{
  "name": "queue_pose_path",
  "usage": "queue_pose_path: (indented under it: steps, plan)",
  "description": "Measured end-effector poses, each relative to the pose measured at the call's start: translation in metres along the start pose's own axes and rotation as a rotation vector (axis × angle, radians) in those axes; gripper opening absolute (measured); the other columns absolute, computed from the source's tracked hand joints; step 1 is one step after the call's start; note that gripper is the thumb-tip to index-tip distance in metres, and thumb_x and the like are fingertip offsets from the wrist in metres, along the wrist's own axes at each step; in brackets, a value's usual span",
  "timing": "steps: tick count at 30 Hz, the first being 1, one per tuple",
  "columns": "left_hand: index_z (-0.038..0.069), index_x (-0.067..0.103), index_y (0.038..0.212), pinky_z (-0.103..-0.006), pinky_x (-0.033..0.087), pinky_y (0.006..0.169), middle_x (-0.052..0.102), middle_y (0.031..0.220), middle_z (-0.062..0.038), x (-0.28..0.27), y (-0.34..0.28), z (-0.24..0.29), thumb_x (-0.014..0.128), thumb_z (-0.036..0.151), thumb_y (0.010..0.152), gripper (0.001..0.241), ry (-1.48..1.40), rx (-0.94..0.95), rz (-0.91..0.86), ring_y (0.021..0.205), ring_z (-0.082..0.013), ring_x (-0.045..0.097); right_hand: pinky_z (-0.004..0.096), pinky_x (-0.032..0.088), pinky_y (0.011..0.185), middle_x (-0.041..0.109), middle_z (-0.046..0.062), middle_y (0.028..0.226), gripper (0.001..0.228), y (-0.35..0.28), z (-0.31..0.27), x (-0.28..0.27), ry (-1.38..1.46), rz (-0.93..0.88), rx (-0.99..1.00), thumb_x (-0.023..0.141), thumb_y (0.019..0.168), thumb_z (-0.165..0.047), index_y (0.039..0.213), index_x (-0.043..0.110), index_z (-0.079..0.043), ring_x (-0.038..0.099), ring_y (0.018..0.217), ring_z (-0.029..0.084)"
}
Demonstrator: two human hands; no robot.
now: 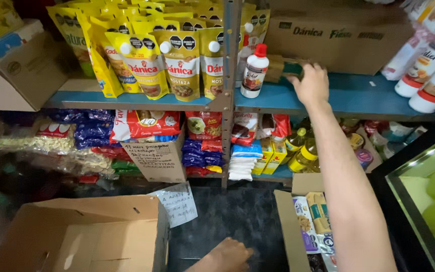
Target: The person restocks store shelves by taking snacks and small beverage bottles from boxes on the floor and placing them onto the shelves or into the beverage cooler.
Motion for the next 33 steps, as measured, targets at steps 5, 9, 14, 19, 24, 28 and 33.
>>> queue_pose_path:
  steps: [5,9,14,19,24,28,33]
  plan:
    - [-0.001,0.069,0.131,-0.0584,0.058,0.087,0.08,0.11,-0.026,-0.007,0.0,0.008,0.061,0.035,0.115,0.04,0.032,0.044,-0.017,0.1,-0.0462,0.078,0.067,0.053,0.105,0.059,0.024,0.151,0.06,0.006,-0.032,0.013,-0.006,0.012,-0.014,0.086,0.102,-0.027,0.155,0.067,-0.005,0.046,0.139,0.055]
    - [0.002,0.068,0.137,-0.0615,0.058,0.085,0.081,0.112,-0.025,0.006,0.011,0.003,0.066,0.035,0.112,0.042,0.066,-0.011,0.045,0.106,-0.048,0.077,0.064,0.04,0.125,0.027,0.033,0.178,0.077,-0.008,-0.023,-0.002,0.235,-0.106,0.083,0.079,0.113,-0.024,0.176,0.039,-0.006,0.033,0.16,0.057]
    - [0.004,0.072,0.126,-0.0557,0.063,0.078,0.081,0.102,-0.02,0.009,0.02,0.005,0.064,0.032,0.111,0.033,0.079,0.029,0.01,0.092,-0.0417,0.08,0.055,0.05,0.112,0.057,0.031,0.162,0.071,-0.044,0.02,-0.041,0.305,0.034,-0.058,0.085,0.11,-0.021,0.165,0.048,0.003,0.056,0.144,0.049]
    - [-0.001,0.066,0.139,-0.0584,0.061,0.071,0.081,0.096,-0.021,-0.001,0.012,0.019,0.068,0.032,0.112,0.043,0.087,0.041,0.032,0.085,-0.0447,0.08,0.04,0.055,0.083,0.077,0.018,0.123,0.033,-0.155,0.025,-0.135,0.375,0.223,-0.205,0.077,0.111,-0.003,0.143,0.071,0.001,0.073,0.111,0.029]
    - [0.005,0.069,0.122,-0.0612,0.062,0.077,0.081,0.101,-0.022,0.012,0.024,0.002,0.07,0.034,0.109,0.032,0.122,-0.025,0.033,0.095,-0.0478,0.08,0.035,0.063,0.086,0.083,0.014,0.12,0.022,-0.294,0.092,-0.11,0.406,-0.024,0.151,0.081,0.113,-0.001,0.135,0.077,0.0,0.08,0.1,0.022]
    - [0.007,0.071,0.148,-0.0608,0.064,0.091,0.085,0.115,-0.026,0.005,0.017,0.011,0.063,0.028,0.106,0.047,0.087,-0.053,-0.058,0.109,-0.0467,0.083,0.034,0.061,0.072,0.084,0.011,0.1,0.022,-0.436,0.192,-0.003,0.488,-0.002,0.391,0.091,0.102,-0.014,0.121,0.081,-0.01,0.08,0.086,0.025]
    - [0.008,0.074,0.134,-0.0608,0.062,0.096,0.085,0.111,-0.024,-0.01,0.01,0.019,0.066,0.031,0.105,0.037,0.113,-0.032,0.027,0.106,-0.0469,0.083,0.052,0.064,0.103,0.085,-0.004,0.116,0.05,-0.575,0.276,0.118,0.01,-0.415,0.935,0.094,0.086,-0.059,0.127,0.081,-0.034,0.08,0.114,0.03]
Point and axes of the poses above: each hand's wrist, its own y-axis towards the middle knuckle, its own x-axis out of the palm, z = x × y, the point moved 10 cm from there along y, towards the middle knuckle
